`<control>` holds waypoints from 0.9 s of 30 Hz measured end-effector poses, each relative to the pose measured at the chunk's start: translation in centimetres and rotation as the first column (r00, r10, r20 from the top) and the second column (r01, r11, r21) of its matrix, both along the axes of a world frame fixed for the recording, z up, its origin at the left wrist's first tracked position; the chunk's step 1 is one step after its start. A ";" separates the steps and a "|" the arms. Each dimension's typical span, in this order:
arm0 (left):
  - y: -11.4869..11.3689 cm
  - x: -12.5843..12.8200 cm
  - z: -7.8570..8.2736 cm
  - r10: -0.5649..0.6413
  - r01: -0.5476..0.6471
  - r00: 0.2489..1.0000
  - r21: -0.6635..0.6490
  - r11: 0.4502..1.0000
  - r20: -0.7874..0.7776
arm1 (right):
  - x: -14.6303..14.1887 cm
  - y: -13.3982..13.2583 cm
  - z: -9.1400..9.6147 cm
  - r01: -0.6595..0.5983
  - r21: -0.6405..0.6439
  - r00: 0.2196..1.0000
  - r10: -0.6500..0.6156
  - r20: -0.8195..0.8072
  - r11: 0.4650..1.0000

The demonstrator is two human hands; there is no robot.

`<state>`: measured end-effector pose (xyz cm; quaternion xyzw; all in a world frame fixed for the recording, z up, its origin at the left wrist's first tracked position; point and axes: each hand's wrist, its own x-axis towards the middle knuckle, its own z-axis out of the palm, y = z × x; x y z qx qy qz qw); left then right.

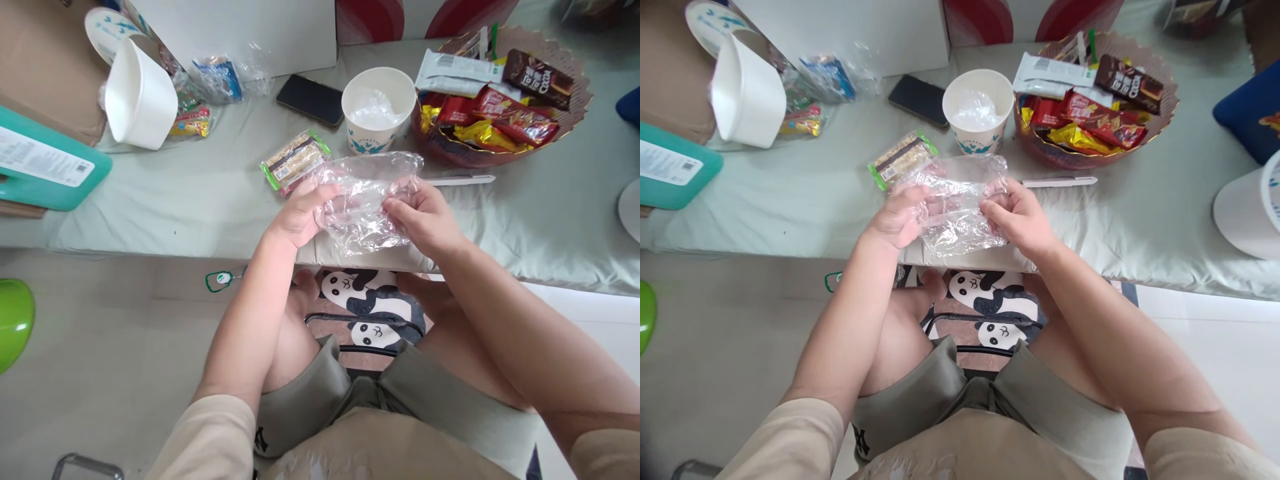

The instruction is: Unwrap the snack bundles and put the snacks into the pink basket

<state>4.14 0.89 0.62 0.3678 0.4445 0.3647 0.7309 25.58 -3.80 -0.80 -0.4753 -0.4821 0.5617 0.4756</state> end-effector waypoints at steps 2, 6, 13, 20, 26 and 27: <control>0.1 0.1 -0.2 0.022 -0.023 0.997 -0.022 0.999 -0.072 | 0.1 -0.1 0.1 -0.004 -0.018 1.000 0.004 0.016 1.000; 0.2 0.2 -0.1 0.123 -0.124 0.983 0.000 0.992 -0.138 | 0.4 -0.3 0.4 -0.108 -0.135 0.982 0.127 0.139 0.985; -0.2 0.2 -0.4 -0.037 0.029 0.996 -0.093 0.995 -0.085 | 0.3 -0.4 0.7 0.013 -0.032 0.963 -0.004 0.271 0.999; 0.3 -0.1 -0.9 -0.010 0.040 0.969 0.117 0.992 -0.247 | 0.6 0.0 0.1 0.054 -0.062 0.990 -0.046 0.133 0.997; 0.3 -0.5 0.2 0.014 -0.010 0.997 0.046 0.999 -0.072 | 0.6 0.3 -0.3 0.115 -0.022 0.992 -0.116 -0.049 0.993; 0.3 -0.5 0.4 0.028 -0.026 0.999 0.025 0.999 -0.044 | 0.6 0.3 -0.2 0.103 -0.022 0.991 -0.104 -0.079 0.994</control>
